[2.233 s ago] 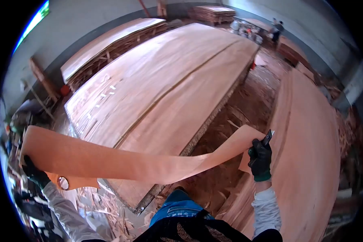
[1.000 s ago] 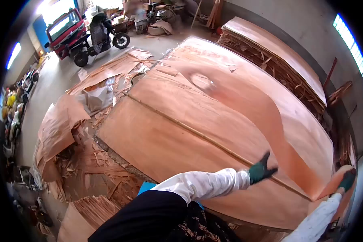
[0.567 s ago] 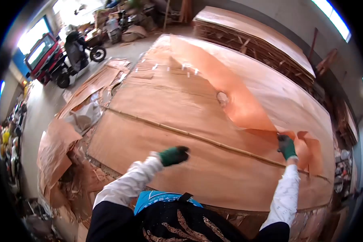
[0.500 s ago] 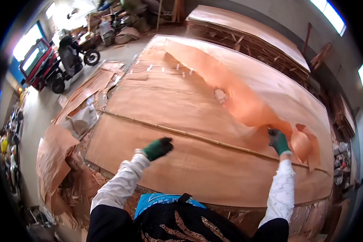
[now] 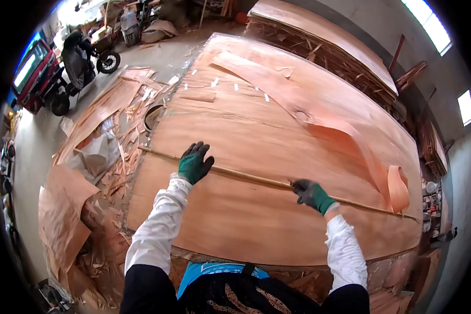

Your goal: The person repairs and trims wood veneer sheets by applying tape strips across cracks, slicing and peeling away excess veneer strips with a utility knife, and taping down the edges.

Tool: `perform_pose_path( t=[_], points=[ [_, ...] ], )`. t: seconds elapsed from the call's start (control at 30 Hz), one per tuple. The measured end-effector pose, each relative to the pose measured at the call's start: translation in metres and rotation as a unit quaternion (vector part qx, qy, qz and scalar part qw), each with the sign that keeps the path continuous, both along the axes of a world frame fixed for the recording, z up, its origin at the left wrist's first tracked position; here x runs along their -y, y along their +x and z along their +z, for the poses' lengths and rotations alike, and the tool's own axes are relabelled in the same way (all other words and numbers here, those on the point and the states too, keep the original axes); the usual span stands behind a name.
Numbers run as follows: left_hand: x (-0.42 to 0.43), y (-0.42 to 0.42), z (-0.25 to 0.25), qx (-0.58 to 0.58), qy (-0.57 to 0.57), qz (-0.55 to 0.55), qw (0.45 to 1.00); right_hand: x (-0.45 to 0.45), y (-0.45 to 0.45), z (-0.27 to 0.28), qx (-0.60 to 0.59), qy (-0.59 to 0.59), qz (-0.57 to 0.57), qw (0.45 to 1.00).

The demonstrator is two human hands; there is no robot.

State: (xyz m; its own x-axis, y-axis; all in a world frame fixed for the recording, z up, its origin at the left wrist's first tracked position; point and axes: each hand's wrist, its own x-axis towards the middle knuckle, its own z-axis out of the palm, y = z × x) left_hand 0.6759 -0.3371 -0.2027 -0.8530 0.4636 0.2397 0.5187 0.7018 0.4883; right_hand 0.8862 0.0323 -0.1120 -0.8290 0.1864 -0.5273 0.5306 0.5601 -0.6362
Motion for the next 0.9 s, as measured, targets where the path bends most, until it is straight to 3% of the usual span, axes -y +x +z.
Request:
perform_pose_path(
  t=[0.03, 0.1, 0.23, 0.3, 0.33, 0.43, 0.47, 0.5, 0.57, 0.63, 0.67, 0.7, 0.73, 0.77, 0.83, 0.9],
  points=[
    [0.007, -0.014, -0.001, -0.012, -0.012, 0.006, 1.000, 0.003, 0.006, -0.028, -0.022, 0.030, 0.052, 0.998],
    [0.016, -0.047, -0.002, -0.003, -0.042, 0.023, 0.999, 0.042, 0.015, -0.018, 0.076, -0.071, 0.000, 0.995],
    [0.007, -0.120, -0.010, -0.024, -0.072, 0.039, 0.996, 0.086, 0.035, -0.020, 0.134, -0.182, -0.091, 0.970],
    [-0.009, -0.159, -0.009, -0.008, -0.086, 0.035, 0.996, 0.078, 0.052, -0.042, 0.072, -0.080, 0.046, 0.993],
    [-0.020, -0.182, -0.015, -0.004, -0.120, 0.040, 0.992, 0.093, 0.038, -0.014, 0.154, -0.138, -0.091, 0.974],
    [-0.047, -0.243, -0.038, -0.025, -0.179, 0.022, 0.983, 0.058, 0.042, -0.028, 0.132, -0.053, -0.031, 0.989],
    [-0.051, -0.255, -0.039, -0.053, -0.184, 0.014, 0.981, 0.046, 0.041, -0.032, 0.074, 0.026, -0.003, 0.997],
    [-0.054, -0.265, -0.040, -0.083, -0.189, 0.009, 0.978, 0.037, 0.035, -0.035, 0.039, 0.042, -0.021, 0.998],
    [-0.056, -0.282, -0.032, 0.004, -0.292, -0.026, 0.956, 0.010, 0.008, -0.038, -0.033, 0.077, -0.051, 0.995],
    [-0.050, -0.304, -0.070, -0.038, -0.258, -0.018, 0.965, -0.018, -0.031, -0.046, -0.109, 0.178, -0.041, 0.977],
    [-0.052, -0.299, -0.038, -0.021, -0.268, -0.045, 0.962, -0.028, -0.054, -0.043, -0.121, 0.042, -0.174, 0.976],
    [-0.051, -0.293, -0.005, -0.005, -0.281, -0.070, 0.957, -0.039, -0.079, -0.040, -0.130, -0.098, -0.300, 0.940],
    [-0.040, -0.303, -0.040, -0.137, -0.214, -0.090, 0.963, -0.056, -0.102, -0.038, -0.092, -0.061, -0.338, 0.934],
    [-0.033, -0.295, -0.025, -0.146, -0.211, -0.109, 0.960, -0.073, -0.121, -0.039, -0.054, -0.026, -0.373, 0.926],
    [-0.007, -0.299, -0.033, -0.112, -0.205, -0.090, 0.968, -0.124, -0.136, -0.078, -0.182, -0.007, -0.398, 0.899],
    [0.049, -0.325, -0.051, -0.066, -0.063, -0.026, 0.995, -0.166, -0.151, -0.095, -0.243, -0.012, -0.480, 0.843]
  ],
)
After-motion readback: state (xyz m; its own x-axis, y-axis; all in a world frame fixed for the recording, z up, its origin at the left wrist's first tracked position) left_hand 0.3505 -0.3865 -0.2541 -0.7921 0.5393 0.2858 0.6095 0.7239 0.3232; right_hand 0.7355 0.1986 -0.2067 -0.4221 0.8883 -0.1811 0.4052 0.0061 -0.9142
